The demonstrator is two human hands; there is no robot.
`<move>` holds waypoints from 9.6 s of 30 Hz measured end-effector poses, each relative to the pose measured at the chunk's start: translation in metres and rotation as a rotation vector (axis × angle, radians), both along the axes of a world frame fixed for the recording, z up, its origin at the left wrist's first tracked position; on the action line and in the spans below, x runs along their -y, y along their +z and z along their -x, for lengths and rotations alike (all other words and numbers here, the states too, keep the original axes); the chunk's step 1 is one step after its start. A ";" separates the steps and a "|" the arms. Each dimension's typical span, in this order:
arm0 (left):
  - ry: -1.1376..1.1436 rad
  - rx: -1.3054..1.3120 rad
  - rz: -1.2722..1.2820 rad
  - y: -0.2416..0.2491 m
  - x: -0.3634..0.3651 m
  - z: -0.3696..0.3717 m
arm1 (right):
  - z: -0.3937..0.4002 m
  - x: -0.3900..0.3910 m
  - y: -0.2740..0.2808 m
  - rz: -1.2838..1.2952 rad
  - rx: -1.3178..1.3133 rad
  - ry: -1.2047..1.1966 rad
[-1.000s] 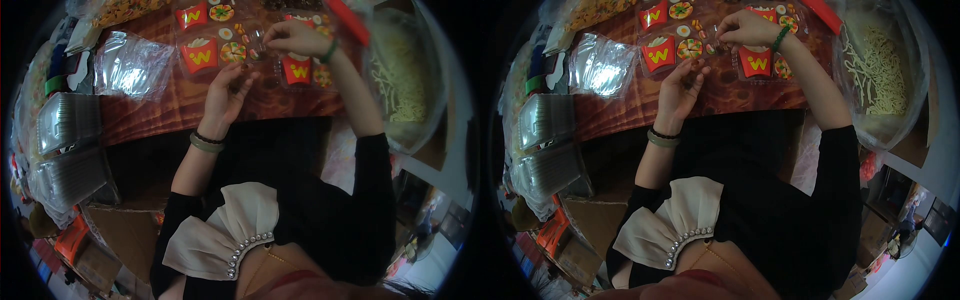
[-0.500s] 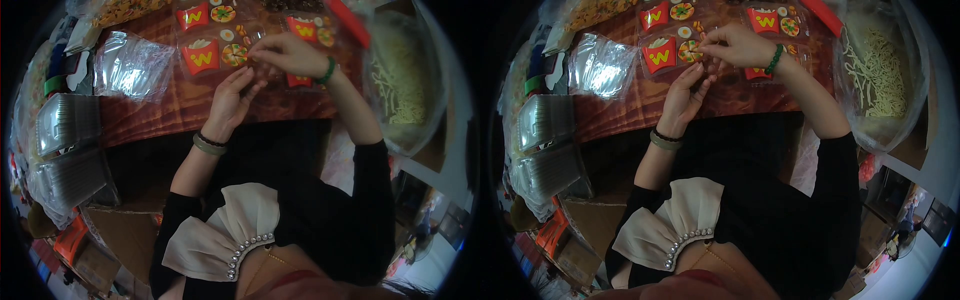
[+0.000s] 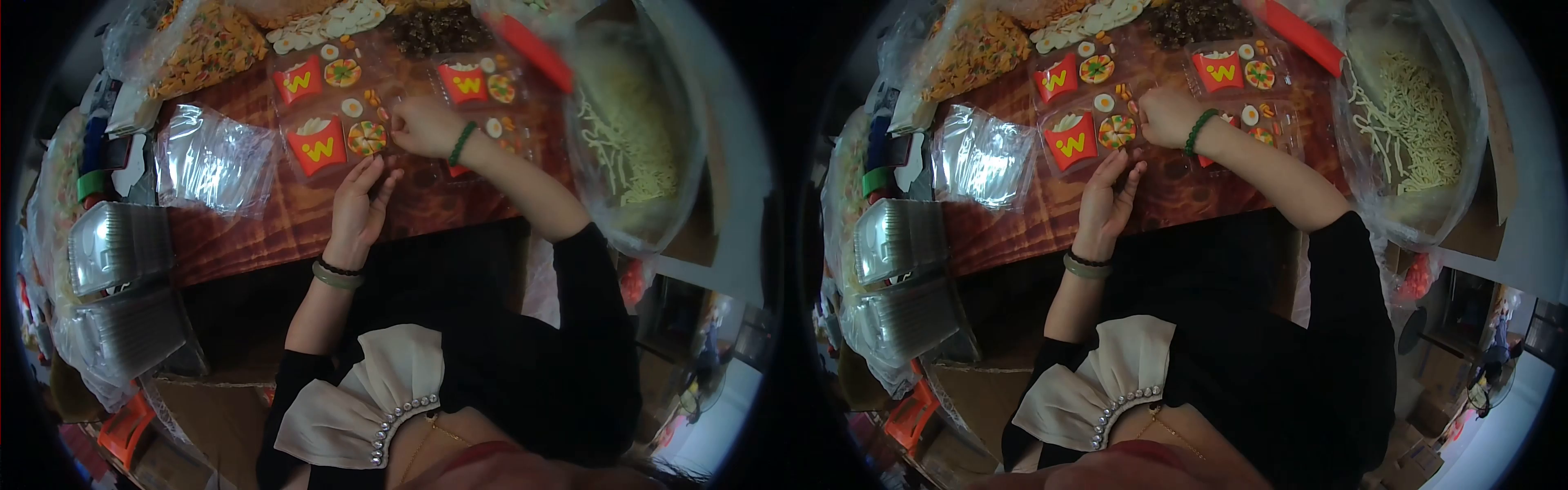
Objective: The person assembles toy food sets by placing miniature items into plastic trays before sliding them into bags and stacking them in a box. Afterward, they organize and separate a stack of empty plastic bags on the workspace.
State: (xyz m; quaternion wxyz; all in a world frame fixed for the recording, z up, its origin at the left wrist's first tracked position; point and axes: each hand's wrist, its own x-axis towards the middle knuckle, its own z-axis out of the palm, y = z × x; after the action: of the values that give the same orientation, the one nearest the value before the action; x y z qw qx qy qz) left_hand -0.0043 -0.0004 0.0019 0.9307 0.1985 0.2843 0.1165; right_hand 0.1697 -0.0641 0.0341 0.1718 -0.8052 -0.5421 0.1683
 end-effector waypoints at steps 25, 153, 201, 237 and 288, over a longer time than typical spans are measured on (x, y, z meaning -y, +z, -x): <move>0.005 0.101 0.053 0.021 -0.012 -0.020 | -0.055 -0.022 0.070 -0.124 -0.614 0.318; -0.553 0.160 -0.051 0.032 0.091 -0.076 | -0.040 0.165 0.063 -0.135 -0.323 0.062; -0.393 0.153 0.215 0.041 0.075 -0.104 | -0.140 0.176 -0.007 -0.526 -0.060 -0.356; -0.199 0.040 -0.311 0.036 -0.032 -0.040 | -0.050 -0.017 0.083 0.165 -0.638 0.270; 0.041 0.048 -0.416 0.068 -0.167 -0.131 | -0.088 -0.073 -0.020 -0.322 0.116 0.247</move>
State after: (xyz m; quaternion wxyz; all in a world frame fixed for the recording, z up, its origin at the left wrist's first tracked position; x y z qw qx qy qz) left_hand 0.1270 0.1668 0.0702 0.8736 0.3778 0.2360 0.1961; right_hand 0.2579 0.0085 0.0145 0.2447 -0.7031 -0.6656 0.0526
